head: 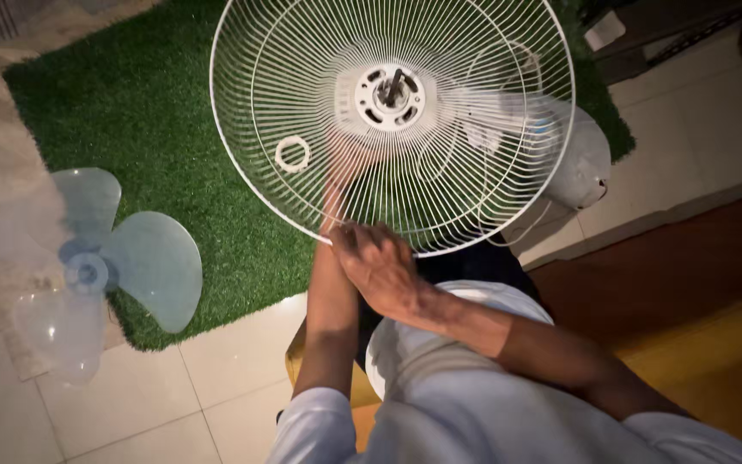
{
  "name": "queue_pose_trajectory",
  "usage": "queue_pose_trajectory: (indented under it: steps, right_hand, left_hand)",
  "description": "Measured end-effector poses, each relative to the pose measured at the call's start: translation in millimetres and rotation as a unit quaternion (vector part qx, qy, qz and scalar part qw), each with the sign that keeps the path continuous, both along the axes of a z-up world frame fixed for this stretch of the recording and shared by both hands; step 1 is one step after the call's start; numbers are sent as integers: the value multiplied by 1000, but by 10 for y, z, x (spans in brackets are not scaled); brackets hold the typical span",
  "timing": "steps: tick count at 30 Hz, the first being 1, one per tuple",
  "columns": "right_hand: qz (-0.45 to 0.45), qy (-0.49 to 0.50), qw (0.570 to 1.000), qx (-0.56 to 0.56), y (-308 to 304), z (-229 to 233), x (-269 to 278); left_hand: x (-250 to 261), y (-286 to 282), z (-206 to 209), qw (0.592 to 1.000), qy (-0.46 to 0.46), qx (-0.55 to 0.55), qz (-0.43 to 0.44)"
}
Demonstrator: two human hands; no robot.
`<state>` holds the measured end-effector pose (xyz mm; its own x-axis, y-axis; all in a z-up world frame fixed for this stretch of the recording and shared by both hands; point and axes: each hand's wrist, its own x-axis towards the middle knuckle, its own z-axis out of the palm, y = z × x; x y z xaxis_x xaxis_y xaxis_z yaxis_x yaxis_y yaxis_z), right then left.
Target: The person assembles a pedestal fan by hand, using a screwdriver to secure the motor housing and attaching the front grill. The person handles the fan motor, grill, and a screwdriver on a green mat.
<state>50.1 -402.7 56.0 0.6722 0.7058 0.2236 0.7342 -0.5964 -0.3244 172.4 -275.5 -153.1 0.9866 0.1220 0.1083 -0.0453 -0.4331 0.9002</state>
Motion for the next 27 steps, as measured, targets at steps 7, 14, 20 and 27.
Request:
queue_pose_trajectory:
  steps: [7,14,20,27]
  right_hand:
    - [21,0,999,-38,-16,174,66]
    - [87,-31,996,14,-475,221,234]
    - [83,15,995,46,-571,253,175]
    - [42,140,988,49,-954,430,581]
  left_hand:
    - [31,-6,12,1000,-8,-1,-5]
    - [293,-72,104,999,-29,-2,-12]
    - [112,-127,30,1000,-24,-5,-4]
    - [6,22,74,1000,-26,5,12]
